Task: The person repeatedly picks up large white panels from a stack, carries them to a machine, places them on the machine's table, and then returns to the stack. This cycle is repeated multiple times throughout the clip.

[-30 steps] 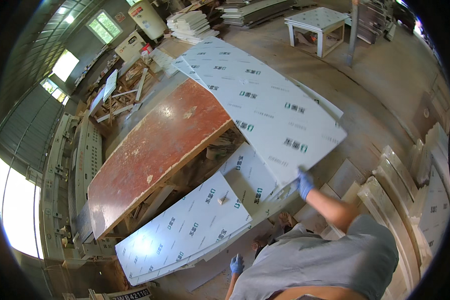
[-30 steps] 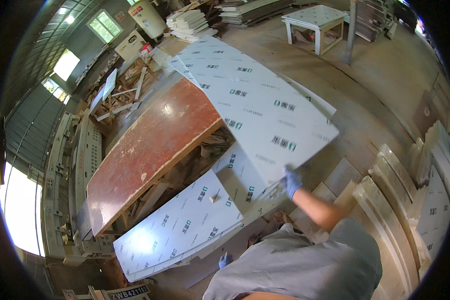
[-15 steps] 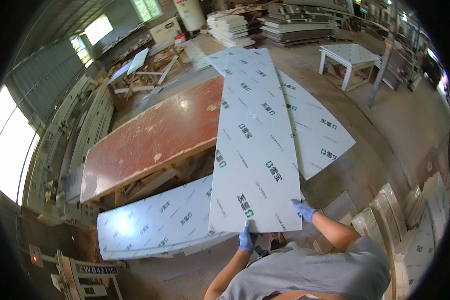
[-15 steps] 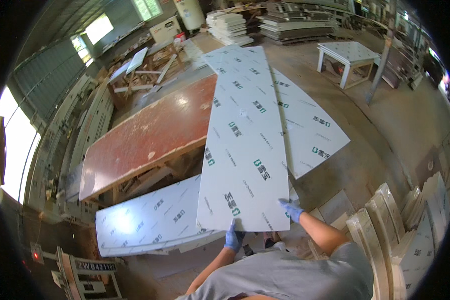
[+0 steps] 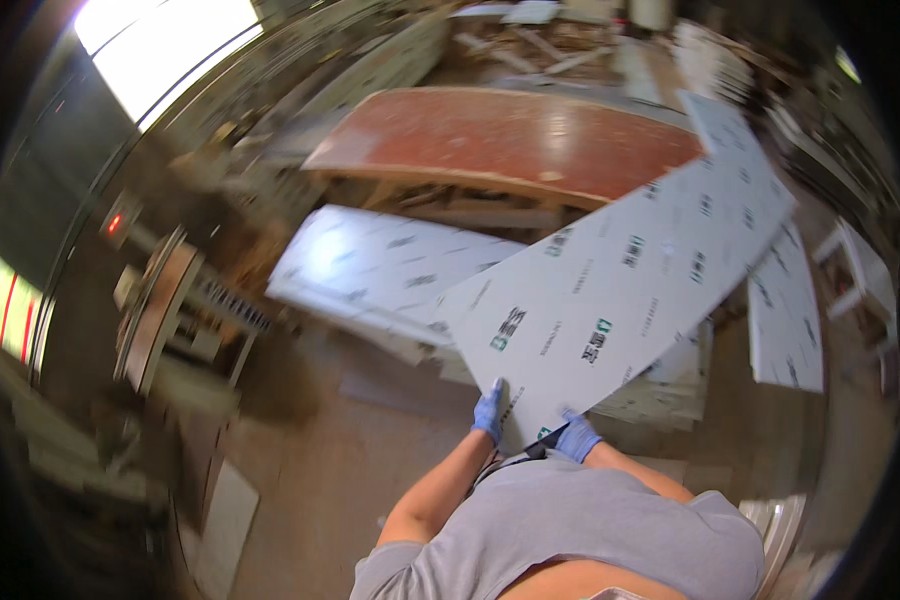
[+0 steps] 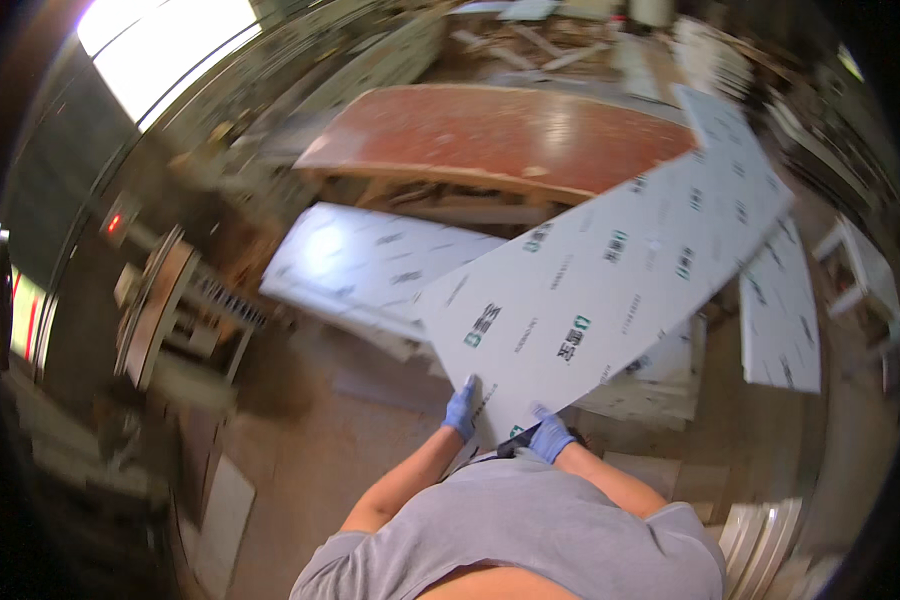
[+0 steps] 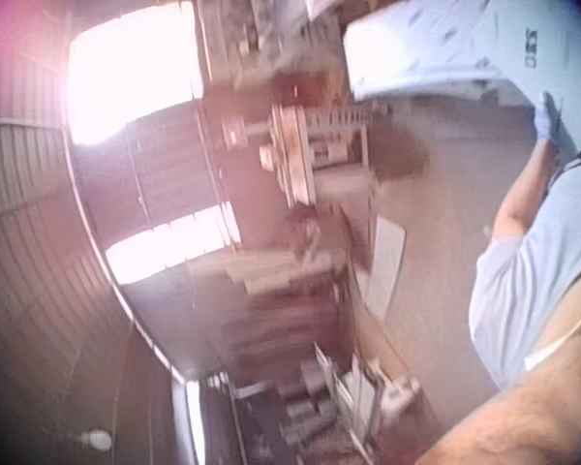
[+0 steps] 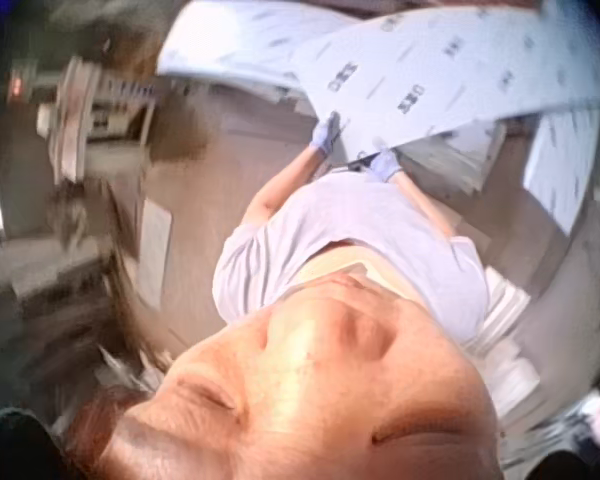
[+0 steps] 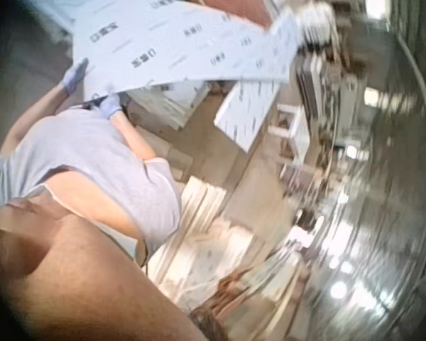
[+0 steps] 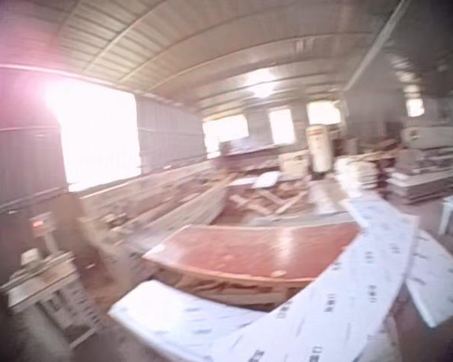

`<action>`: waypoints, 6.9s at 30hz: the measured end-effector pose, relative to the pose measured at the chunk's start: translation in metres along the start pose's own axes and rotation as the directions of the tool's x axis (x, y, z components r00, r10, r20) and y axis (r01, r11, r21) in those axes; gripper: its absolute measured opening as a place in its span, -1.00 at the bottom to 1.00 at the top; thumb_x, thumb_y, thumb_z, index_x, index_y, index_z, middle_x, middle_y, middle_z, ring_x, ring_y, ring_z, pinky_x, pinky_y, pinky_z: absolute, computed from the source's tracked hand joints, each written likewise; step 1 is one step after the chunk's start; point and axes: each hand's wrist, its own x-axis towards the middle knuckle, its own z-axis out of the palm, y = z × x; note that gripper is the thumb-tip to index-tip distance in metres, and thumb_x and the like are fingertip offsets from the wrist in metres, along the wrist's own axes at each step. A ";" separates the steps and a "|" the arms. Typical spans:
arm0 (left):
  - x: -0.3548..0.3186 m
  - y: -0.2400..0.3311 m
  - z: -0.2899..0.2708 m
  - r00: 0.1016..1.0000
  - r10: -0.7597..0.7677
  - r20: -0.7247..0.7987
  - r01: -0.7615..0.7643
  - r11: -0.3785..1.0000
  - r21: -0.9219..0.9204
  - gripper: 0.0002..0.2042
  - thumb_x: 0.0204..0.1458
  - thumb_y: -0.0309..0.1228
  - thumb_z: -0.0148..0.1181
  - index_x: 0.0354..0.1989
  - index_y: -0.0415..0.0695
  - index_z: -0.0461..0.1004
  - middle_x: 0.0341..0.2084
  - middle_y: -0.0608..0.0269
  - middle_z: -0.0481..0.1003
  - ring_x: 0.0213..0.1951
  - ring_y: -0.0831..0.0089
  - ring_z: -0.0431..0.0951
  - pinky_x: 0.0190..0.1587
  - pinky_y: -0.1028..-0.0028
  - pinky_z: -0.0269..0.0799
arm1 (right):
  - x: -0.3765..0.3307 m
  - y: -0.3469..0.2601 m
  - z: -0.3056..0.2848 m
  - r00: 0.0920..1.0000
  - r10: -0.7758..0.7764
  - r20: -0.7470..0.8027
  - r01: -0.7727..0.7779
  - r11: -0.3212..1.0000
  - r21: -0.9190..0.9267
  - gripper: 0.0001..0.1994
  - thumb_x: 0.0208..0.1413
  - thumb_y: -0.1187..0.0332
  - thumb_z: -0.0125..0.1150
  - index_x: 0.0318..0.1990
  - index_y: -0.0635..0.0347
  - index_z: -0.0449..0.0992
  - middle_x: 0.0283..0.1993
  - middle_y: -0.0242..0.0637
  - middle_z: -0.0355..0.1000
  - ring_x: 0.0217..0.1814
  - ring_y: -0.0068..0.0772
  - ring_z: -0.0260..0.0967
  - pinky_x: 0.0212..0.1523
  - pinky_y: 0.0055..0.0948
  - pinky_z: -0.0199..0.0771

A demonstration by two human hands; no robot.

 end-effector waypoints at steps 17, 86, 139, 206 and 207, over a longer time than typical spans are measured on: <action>0.008 0.258 -0.333 0.829 0.233 -0.509 0.030 0.889 0.456 -0.40 -0.13 0.11 0.20 -0.18 -0.26 0.51 -0.34 0.12 0.53 -0.33 0.35 0.49 -0.23 0.35 0.39 | 0.159 -0.043 0.090 0.962 -0.199 0.188 0.189 0.980 0.068 -0.31 0.15 -0.23 -0.45 0.30 0.03 0.05 0.33 -0.21 0.04 0.34 -0.04 -0.06 0.31 0.00 -0.11; -0.139 1.020 -0.943 -0.422 0.734 -0.531 0.394 0.676 0.622 -0.55 -0.18 -0.18 0.30 -0.03 0.07 0.45 0.10 0.02 0.28 0.12 0.09 0.25 0.17 0.23 0.12 | 0.684 0.638 1.081 0.888 0.456 -0.058 -0.438 0.801 -0.408 -0.31 0.03 -0.31 -0.12 0.19 -0.06 0.24 0.20 -0.29 0.25 0.20 -0.06 0.18 0.19 0.08 0.13; -0.247 1.039 -0.810 -0.233 0.660 -0.715 0.615 0.669 0.417 -0.51 0.13 0.09 -0.23 0.20 0.25 0.25 0.32 0.14 -0.03 0.31 -0.03 -0.11 0.31 0.04 -0.35 | 0.550 0.651 1.063 0.789 -0.602 -0.124 0.445 0.699 -0.560 -0.36 -0.08 0.14 0.36 0.03 0.45 0.26 -0.02 -0.02 0.39 -0.13 -0.19 0.40 -0.11 -0.29 0.46; -0.229 1.034 -0.829 -0.244 0.660 -0.710 0.624 0.668 0.406 -0.52 0.14 0.11 -0.26 0.20 0.28 0.24 0.31 0.24 0.01 0.29 -0.02 -0.02 0.25 -0.04 -0.18 | 0.544 0.650 1.068 0.731 -0.674 -0.106 0.429 0.575 -0.697 -0.35 -0.08 0.05 0.31 0.03 0.41 0.28 -0.01 -0.01 0.40 -0.02 -0.12 0.38 0.01 -0.34 0.30; -0.229 1.034 -0.830 -0.246 0.662 -0.708 0.621 0.668 0.410 -0.52 0.14 0.11 -0.26 0.20 0.28 0.24 0.30 0.23 0.01 0.29 -0.03 -0.03 0.25 -0.04 -0.18 | 0.546 0.650 1.067 0.730 -0.677 -0.092 0.450 0.577 -0.682 -0.35 -0.08 0.05 0.31 0.03 0.40 0.28 -0.01 -0.01 0.40 -0.02 -0.12 0.37 0.01 -0.34 0.30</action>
